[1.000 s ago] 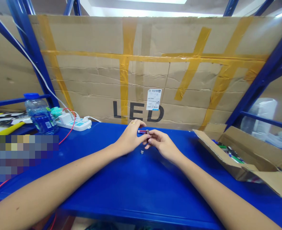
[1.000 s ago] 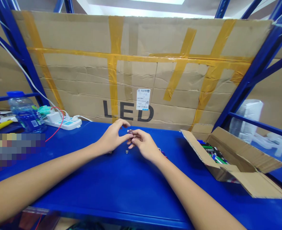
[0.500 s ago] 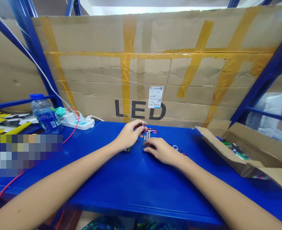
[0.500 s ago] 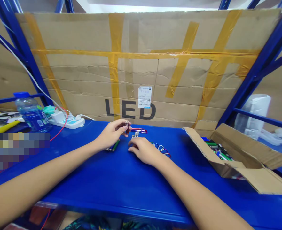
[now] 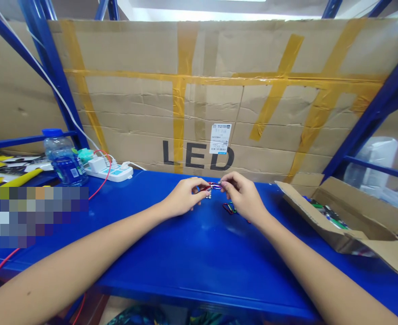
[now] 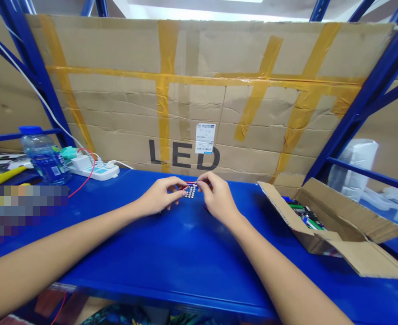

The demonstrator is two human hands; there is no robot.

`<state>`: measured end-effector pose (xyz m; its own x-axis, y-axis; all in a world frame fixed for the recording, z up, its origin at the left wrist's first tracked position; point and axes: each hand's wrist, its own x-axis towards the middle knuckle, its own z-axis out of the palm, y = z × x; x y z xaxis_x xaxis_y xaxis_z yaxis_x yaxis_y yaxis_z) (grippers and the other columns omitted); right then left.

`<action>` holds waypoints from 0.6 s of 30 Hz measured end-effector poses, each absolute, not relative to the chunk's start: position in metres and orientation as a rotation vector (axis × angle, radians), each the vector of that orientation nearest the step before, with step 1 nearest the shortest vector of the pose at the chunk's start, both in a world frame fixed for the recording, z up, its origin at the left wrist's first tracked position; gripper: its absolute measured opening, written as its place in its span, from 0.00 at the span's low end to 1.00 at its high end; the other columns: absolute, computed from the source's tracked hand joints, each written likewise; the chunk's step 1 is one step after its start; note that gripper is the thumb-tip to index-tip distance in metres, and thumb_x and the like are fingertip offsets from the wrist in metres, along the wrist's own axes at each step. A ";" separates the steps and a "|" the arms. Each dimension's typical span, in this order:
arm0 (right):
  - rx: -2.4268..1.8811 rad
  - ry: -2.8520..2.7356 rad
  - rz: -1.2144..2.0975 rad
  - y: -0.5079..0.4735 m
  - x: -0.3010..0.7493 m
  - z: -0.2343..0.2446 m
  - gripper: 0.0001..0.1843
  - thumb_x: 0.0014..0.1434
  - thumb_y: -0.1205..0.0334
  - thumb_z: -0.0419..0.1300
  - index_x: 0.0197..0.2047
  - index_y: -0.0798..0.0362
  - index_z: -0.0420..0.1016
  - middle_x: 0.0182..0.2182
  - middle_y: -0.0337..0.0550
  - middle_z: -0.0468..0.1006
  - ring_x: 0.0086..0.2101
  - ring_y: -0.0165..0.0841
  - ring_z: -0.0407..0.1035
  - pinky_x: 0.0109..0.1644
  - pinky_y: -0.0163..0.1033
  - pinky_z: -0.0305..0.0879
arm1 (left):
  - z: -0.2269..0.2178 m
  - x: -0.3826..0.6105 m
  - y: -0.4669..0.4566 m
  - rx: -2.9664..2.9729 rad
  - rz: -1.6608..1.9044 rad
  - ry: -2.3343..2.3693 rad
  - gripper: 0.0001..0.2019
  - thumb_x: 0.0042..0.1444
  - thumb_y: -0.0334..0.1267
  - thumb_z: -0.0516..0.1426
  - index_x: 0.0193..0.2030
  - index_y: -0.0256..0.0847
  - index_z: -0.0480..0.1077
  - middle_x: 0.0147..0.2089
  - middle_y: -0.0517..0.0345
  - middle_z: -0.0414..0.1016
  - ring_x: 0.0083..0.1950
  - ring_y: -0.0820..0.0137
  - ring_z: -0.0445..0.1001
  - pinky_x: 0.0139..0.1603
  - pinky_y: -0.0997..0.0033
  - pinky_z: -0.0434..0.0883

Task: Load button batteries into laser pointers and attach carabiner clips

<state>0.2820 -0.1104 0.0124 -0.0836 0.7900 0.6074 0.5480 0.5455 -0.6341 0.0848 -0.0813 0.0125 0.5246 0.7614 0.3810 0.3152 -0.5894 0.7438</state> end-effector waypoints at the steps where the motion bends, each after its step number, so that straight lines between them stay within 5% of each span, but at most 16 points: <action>1: -1.109 -1.762 0.331 -0.110 0.281 0.012 0.04 0.61 0.63 0.54 0.35 0.52 0.69 0.29 0.42 0.76 0.30 0.34 0.69 0.35 0.39 0.63 | 0.012 0.085 -0.082 2.179 0.949 0.861 0.12 0.57 0.41 0.57 0.46 0.39 0.73 0.40 0.56 0.74 0.25 0.76 0.69 0.23 0.74 0.68; 7: -1.056 -1.778 0.610 -0.109 0.276 0.001 0.07 0.60 0.57 0.56 0.34 0.52 0.70 0.26 0.40 0.74 0.25 0.31 0.66 0.28 0.37 0.61 | 0.008 0.086 -0.083 2.305 1.000 0.768 0.07 0.59 0.38 0.56 0.42 0.40 0.71 0.40 0.57 0.78 0.40 0.69 0.75 0.42 0.70 0.70; 18: -0.956 -1.587 1.029 -0.106 0.268 -0.005 0.18 0.52 0.48 0.64 0.31 0.52 0.65 0.23 0.38 0.73 0.21 0.29 0.66 0.23 0.36 0.63 | 0.008 0.086 -0.091 2.640 0.929 0.840 0.06 0.65 0.35 0.49 0.38 0.40 0.64 0.40 0.54 0.74 0.40 0.67 0.72 0.41 0.68 0.67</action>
<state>0.2680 -0.1055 -0.0051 -0.2117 0.9283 0.3056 0.0997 0.3316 -0.9382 0.0864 -0.0913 0.0083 0.6368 0.5826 0.5051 0.4439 -0.8126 0.3776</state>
